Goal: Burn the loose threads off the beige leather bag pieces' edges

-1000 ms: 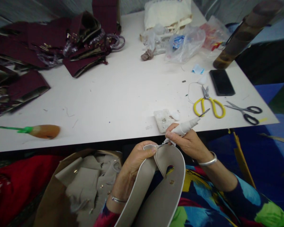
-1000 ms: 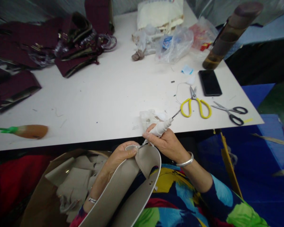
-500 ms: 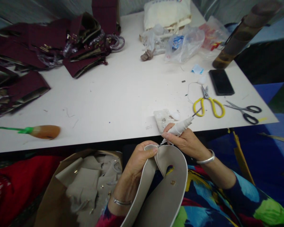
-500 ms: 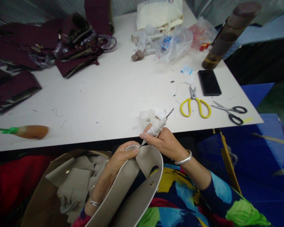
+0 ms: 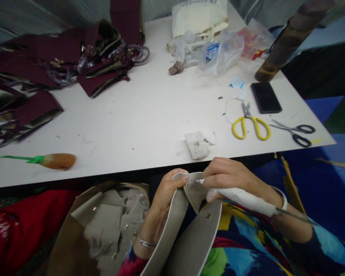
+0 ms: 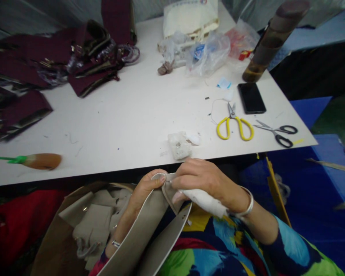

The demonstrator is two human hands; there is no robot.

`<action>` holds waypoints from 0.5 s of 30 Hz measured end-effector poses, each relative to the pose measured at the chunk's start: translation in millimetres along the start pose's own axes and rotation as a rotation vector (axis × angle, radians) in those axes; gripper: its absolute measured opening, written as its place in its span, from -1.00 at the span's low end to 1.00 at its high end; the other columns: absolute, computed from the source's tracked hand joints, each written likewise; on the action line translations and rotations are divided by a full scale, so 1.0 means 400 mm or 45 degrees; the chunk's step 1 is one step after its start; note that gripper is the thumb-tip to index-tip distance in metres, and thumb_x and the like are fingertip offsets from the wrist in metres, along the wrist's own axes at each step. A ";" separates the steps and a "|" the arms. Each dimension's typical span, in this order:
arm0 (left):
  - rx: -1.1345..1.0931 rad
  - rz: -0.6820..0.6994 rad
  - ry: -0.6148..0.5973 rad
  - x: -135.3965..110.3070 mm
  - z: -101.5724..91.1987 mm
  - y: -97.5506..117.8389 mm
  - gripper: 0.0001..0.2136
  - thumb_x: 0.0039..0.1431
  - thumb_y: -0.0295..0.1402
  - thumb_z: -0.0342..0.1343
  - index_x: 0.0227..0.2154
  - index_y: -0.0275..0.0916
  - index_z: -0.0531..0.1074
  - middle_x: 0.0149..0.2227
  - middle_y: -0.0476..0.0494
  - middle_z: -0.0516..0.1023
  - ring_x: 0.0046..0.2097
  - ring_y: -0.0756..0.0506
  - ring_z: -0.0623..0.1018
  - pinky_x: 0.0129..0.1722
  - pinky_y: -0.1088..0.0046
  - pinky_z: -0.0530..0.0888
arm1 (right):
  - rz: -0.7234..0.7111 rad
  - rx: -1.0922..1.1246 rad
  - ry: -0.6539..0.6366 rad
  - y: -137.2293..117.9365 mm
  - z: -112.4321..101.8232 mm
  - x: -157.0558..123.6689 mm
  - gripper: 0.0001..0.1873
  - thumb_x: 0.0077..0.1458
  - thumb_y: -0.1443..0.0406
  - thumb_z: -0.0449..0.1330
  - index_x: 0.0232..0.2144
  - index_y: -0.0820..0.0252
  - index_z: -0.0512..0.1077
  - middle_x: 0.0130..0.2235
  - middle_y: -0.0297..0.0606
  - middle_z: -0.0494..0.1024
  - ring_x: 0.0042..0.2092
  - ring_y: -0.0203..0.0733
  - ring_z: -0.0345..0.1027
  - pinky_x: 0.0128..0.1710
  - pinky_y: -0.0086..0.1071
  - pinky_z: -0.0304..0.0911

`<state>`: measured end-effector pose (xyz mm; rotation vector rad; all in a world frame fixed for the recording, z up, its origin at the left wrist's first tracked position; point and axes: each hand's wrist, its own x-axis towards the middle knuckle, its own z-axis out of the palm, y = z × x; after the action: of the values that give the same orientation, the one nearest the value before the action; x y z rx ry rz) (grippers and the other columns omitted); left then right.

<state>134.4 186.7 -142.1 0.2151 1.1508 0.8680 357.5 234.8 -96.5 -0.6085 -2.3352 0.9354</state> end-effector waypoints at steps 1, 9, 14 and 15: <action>0.004 0.027 0.022 -0.002 0.000 -0.005 -0.58 -0.33 -0.26 0.57 -0.41 -0.32 0.53 -0.54 -0.03 0.52 -0.51 -0.02 0.45 -0.43 0.46 0.35 | 0.048 0.090 0.120 -0.001 0.006 -0.009 -0.75 0.36 0.08 0.23 -0.09 0.04 0.59 -0.21 -0.23 0.65 -0.19 -0.13 0.51 -0.18 -0.26 0.37; 0.223 0.258 0.074 -0.032 0.001 -0.034 -0.63 -0.19 -0.17 0.54 -0.40 -0.30 0.57 -0.53 -0.01 0.51 -0.48 0.00 0.43 -0.40 0.48 0.33 | 0.528 0.612 0.688 -0.025 0.083 -0.045 -0.67 0.37 0.14 0.24 0.13 0.01 0.49 -0.16 -0.24 0.72 -0.11 -0.11 0.65 -0.10 -0.26 0.55; 0.301 0.303 0.074 -0.062 0.008 -0.037 -0.67 -0.15 -0.20 0.53 -0.39 -0.29 0.60 -0.49 -0.02 0.53 -0.44 -0.01 0.44 -0.36 0.47 0.34 | 0.598 0.556 0.761 -0.039 0.102 -0.044 -0.80 0.37 0.16 0.24 -0.03 0.07 0.50 -0.25 -0.27 0.73 -0.20 -0.17 0.66 -0.16 -0.34 0.55; 0.303 0.307 0.072 -0.066 0.011 -0.037 -0.67 -0.15 -0.21 0.53 -0.39 -0.29 0.60 -0.48 -0.02 0.54 -0.44 -0.01 0.44 -0.35 0.47 0.34 | 0.615 0.560 0.750 -0.042 0.105 -0.045 -0.81 0.37 0.15 0.24 -0.06 0.08 0.49 -0.26 -0.28 0.72 -0.21 -0.17 0.66 -0.18 -0.35 0.55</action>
<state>141.9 159.5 -130.0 0.5365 1.2986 0.9513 341.1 193.3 -115.4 -1.1032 -1.4282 1.2271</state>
